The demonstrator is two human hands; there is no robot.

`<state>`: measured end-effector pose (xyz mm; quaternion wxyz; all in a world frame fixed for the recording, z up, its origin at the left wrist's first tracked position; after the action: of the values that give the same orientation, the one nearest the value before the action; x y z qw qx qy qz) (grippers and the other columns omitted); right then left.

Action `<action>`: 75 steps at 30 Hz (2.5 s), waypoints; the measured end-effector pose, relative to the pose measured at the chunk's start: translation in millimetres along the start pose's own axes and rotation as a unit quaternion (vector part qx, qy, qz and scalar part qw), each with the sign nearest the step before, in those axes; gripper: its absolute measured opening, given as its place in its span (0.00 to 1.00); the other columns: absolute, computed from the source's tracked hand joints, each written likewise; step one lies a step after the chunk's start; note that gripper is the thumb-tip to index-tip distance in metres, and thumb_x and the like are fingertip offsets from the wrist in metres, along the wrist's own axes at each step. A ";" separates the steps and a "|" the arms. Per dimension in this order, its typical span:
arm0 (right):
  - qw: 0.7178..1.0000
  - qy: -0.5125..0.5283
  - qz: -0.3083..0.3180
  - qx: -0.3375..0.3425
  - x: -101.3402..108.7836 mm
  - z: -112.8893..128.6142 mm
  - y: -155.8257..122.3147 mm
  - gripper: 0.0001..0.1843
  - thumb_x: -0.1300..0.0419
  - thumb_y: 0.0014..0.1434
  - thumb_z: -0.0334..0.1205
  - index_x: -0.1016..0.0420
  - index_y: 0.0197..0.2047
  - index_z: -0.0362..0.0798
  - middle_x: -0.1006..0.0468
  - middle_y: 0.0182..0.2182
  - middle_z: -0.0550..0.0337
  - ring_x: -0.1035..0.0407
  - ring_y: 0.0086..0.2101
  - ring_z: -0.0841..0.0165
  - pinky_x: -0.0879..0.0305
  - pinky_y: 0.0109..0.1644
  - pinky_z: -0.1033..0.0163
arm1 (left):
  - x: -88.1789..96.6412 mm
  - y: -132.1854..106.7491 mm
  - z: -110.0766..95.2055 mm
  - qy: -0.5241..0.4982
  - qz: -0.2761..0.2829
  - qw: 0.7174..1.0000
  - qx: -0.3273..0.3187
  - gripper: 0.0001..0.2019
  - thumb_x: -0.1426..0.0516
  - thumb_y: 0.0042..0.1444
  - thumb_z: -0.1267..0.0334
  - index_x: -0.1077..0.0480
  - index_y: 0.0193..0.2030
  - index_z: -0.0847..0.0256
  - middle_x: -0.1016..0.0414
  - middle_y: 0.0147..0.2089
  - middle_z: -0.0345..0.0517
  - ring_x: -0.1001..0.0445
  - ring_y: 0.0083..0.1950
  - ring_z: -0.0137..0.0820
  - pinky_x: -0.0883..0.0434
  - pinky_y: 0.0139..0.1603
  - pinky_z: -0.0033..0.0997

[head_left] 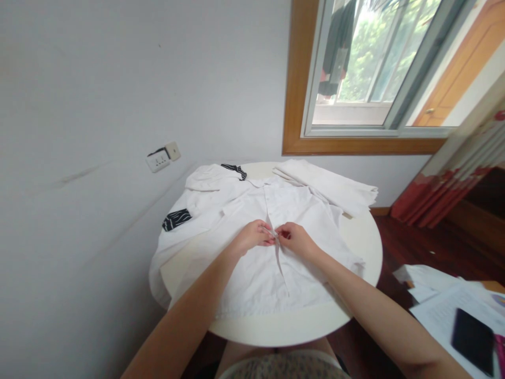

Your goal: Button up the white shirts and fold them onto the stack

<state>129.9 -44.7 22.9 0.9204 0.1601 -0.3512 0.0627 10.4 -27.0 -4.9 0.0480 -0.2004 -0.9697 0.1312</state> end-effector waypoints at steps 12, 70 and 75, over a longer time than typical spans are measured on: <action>0.999 0.038 0.026 -0.016 -8.5 -9.5 1.9 0.11 0.45 0.51 0.33 0.21 0.33 0.43 0.26 0.23 0.62 0.35 0.25 0.73 0.43 0.30 0.70 | -0.9 -1.1 -1.3 -0.013 0.010 1.000 0.000 0.14 0.36 0.47 0.74 0.38 0.35 0.64 0.25 0.29 0.42 0.23 0.31 0.28 0.24 0.39 0.32; 0.999 0.004 0.046 0.028 -12.7 1.2 -0.7 0.12 0.49 0.60 0.38 0.25 0.38 0.46 0.25 0.26 0.62 0.35 0.26 0.73 0.43 0.32 0.68 | 1.1 0.5 -3.1 0.054 -0.023 0.998 -0.018 0.14 0.42 0.48 0.76 0.41 0.39 0.61 0.31 0.21 0.33 0.27 0.22 0.25 0.26 0.29 0.27; 1.000 -0.014 0.022 -0.006 -9.8 -2.3 1.0 0.12 0.51 0.63 0.41 0.29 0.35 0.47 0.27 0.23 0.63 0.36 0.24 0.73 0.46 0.30 0.69 | -0.5 0.5 -5.9 0.058 -0.013 0.998 -0.034 0.14 0.41 0.49 0.73 0.41 0.39 0.61 0.31 0.23 0.32 0.28 0.22 0.24 0.27 0.28 0.26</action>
<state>123.8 -43.0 15.0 0.9145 0.1478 -0.3682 0.0789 11.8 -25.4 0.7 0.0989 -0.1969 -0.9717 0.0854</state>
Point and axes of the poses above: each hand's wrist, its own y-axis towards the middle knuckle, its own x-axis out of the back of the hand, z = x × y, the point moved 9 cm from there along y, towards the middle knuckle
